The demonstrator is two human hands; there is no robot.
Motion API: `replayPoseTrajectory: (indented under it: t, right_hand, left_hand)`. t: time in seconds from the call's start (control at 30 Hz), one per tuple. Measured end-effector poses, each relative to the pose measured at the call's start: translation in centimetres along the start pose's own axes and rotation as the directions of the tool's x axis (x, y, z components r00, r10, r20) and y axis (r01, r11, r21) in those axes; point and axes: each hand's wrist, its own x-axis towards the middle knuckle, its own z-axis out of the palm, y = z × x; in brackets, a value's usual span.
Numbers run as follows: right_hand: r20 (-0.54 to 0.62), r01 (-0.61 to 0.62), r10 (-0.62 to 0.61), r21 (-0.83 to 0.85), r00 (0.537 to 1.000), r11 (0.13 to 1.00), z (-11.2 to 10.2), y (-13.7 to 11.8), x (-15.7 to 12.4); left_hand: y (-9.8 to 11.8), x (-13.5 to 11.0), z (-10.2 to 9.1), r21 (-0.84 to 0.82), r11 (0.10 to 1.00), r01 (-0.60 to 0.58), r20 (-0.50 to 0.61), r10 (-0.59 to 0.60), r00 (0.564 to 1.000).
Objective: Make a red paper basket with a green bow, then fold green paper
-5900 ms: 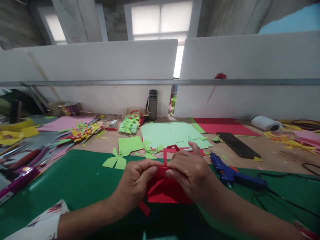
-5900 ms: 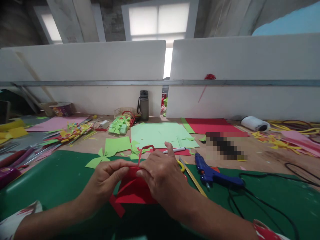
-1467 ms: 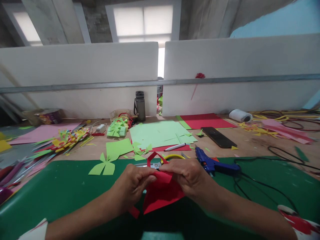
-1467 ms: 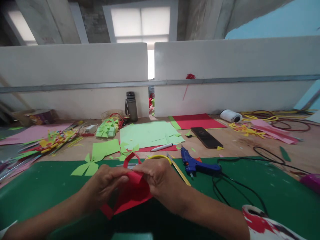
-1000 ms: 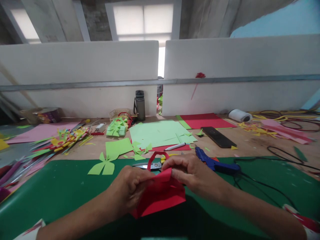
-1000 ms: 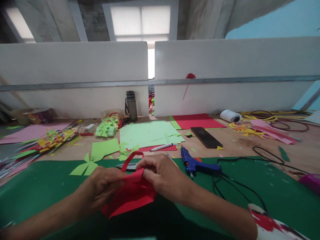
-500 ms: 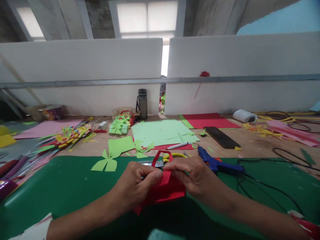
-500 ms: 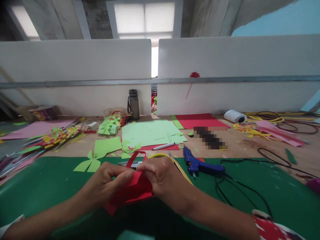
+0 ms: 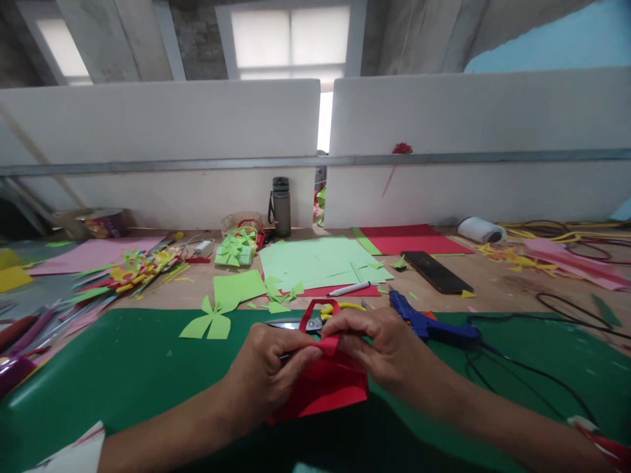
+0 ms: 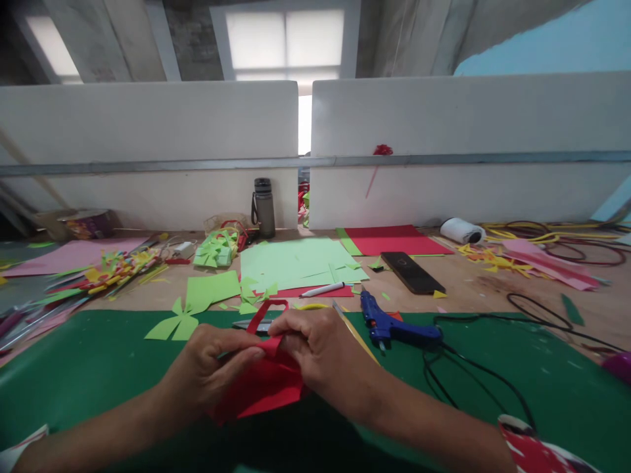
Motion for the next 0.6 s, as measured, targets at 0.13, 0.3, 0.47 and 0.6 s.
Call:
replayPoseTrajectory:
  t: [0.13,0.3,0.47,0.6]
  right_hand:
    - [0.008,0.002,-0.001,-0.005,1.000,1.000,-0.1,-0.1,-0.1]
    - [-0.037,0.140,-0.143,-0.077,0.989,0.987,0.8,0.7,-0.2]
    - [-0.021,0.080,-0.081,-0.065,0.996,0.995,1.0,0.9,-0.4]
    - [-0.002,0.038,-0.038,-0.047,0.999,0.998,0.7,0.7,-0.3]
  left_hand:
    - [0.5,0.2,-0.3,-0.028,0.999,0.020,0.046,-0.019,0.999]
    - [1.9,0.8,-0.7,-0.133,0.964,0.231,0.133,-0.213,0.968]
    - [1.8,1.0,-0.4,-0.151,0.958,0.243,0.141,-0.223,0.965]
    - [1.5,1.0,0.0,-0.147,0.964,0.224,0.117,-0.208,0.971]
